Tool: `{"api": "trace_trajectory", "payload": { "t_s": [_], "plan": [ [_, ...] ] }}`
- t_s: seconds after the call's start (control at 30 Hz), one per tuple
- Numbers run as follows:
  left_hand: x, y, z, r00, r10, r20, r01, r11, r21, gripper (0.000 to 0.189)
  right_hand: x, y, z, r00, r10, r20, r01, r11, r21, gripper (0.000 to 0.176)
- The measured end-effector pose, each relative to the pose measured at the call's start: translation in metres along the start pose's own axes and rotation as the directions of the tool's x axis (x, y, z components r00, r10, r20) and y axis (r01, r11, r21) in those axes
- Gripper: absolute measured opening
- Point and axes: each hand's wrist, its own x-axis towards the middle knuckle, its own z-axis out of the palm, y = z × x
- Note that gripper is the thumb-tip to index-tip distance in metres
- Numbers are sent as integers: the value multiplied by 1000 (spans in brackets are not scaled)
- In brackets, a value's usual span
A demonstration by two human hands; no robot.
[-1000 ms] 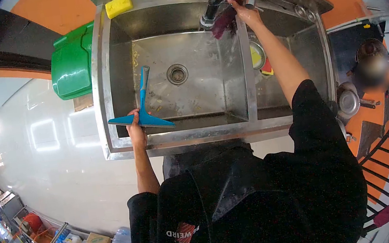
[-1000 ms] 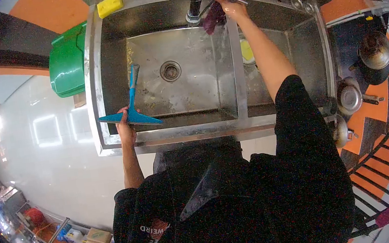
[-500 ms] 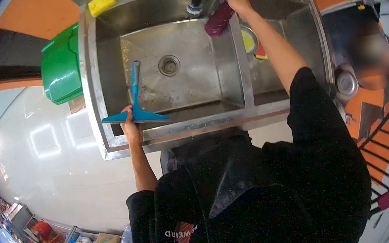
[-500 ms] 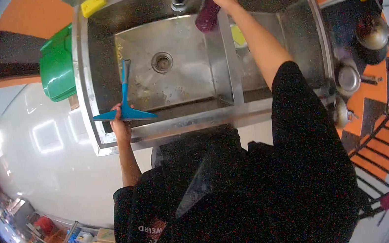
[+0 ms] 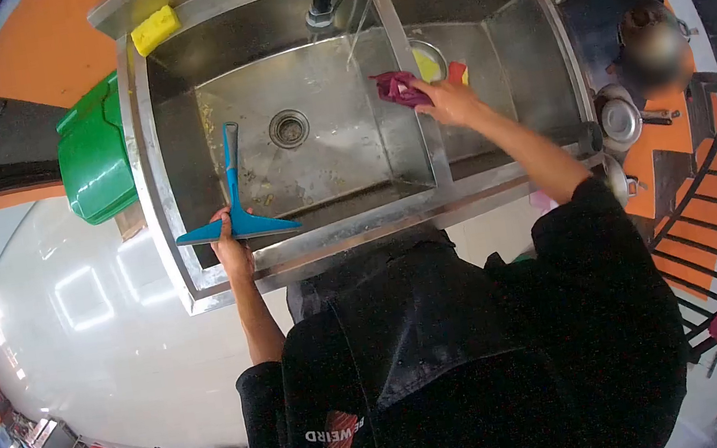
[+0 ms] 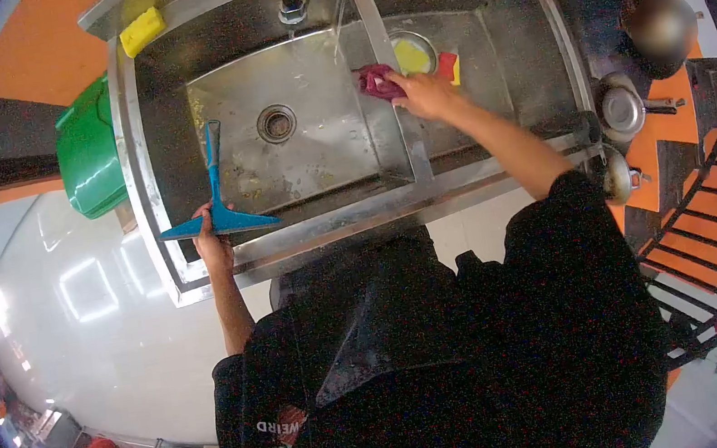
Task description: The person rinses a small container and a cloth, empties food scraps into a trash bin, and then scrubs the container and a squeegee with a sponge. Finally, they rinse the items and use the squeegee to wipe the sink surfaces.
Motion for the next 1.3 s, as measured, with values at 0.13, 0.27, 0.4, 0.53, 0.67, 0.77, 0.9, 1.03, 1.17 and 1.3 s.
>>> {"api": "trace_trajectory", "payload": {
  "t_s": [0.13, 0.27, 0.4, 0.53, 0.67, 0.77, 0.9, 1.03, 1.17, 1.3],
  "plan": [
    [0, -3, 2, 997, 72, 11, -72, 997, -15, 22, -67, -6, 56, 974, 83, -209, -26, 964, 263, 50],
    [-4, 0, 1, 998, 41, 48, -43, 998, 39, 23, -122, -34, 89, 940, 182, -287, -107, 960, 258, 46],
    [-7, 3, 6, 998, 46, 38, -47, 998, 33, 22, -147, -67, 99, 959, 52, -277, 3, 981, 192, 37],
    [0, 0, -3, 998, 9, 67, -9, 1000, -8, 22, -146, -103, 84, 895, -169, -412, 220, 972, 81, 34],
    [-8, 8, 2, 998, 4, 59, 2, 995, -100, 24, -120, -124, 120, 854, -318, -412, 442, 861, 251, 38],
    [-17, 20, 3, 996, 15, 86, -4, 993, -120, 24, -108, -170, 112, 909, -313, -276, 405, 818, 408, 41],
    [-34, 54, 4, 997, 44, 61, -41, 998, -52, 25, -76, -232, 118, 803, -503, -320, 593, 724, 352, 34],
    [-47, 84, -22, 996, 86, 35, -81, 991, -108, 25, -43, -300, 121, 688, -603, -403, 726, 577, 375, 25],
    [-67, 123, -52, 983, 169, -75, -176, 978, -107, 27, -9, -351, 117, 676, -695, -246, 717, 543, 438, 26],
    [-81, 151, -79, 958, 250, -143, -266, 958, -111, 29, 12, -395, 116, 623, -695, -358, 776, 490, 398, 14]
  ]
}}
